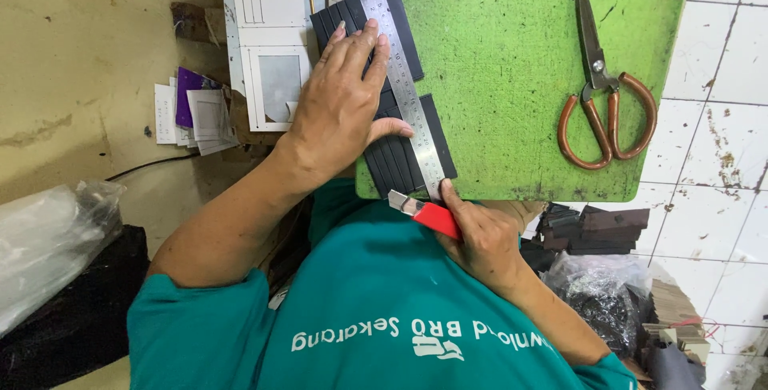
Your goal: Cutting leather pieces and assembling a wallet using a utility knife, scissors, and a ruler.
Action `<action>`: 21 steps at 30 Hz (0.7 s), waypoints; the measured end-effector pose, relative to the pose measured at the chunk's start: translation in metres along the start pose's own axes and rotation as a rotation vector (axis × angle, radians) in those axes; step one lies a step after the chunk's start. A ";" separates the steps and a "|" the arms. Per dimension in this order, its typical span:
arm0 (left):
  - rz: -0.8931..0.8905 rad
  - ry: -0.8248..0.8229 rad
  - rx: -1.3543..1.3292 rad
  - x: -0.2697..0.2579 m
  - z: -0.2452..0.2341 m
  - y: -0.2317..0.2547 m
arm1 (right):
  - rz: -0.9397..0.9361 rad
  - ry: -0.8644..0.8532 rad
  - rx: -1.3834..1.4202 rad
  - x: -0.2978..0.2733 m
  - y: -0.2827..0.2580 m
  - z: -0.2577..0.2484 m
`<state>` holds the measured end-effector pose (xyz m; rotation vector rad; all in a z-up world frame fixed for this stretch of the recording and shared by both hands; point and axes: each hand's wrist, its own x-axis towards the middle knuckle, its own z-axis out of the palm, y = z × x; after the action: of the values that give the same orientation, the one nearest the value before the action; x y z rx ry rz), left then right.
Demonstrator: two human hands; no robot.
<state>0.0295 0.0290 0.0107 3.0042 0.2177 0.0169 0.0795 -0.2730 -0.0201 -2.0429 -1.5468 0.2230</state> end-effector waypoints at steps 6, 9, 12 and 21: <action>-0.008 -0.017 -0.021 0.001 -0.010 0.005 | -0.003 -0.011 -0.020 -0.002 0.002 0.002; -0.046 -0.067 0.016 0.003 -0.009 0.009 | 0.007 -0.017 -0.017 -0.002 0.001 0.000; -0.081 -0.111 0.116 0.004 -0.004 0.012 | 0.054 -0.039 -0.059 -0.004 -0.001 -0.009; -0.033 -0.255 0.407 0.021 -0.003 0.016 | 0.314 0.010 0.207 0.063 -0.006 -0.069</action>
<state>0.0523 0.0165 0.0157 3.3562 0.2714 -0.4660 0.1255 -0.2362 0.0529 -2.1052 -1.1384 0.4707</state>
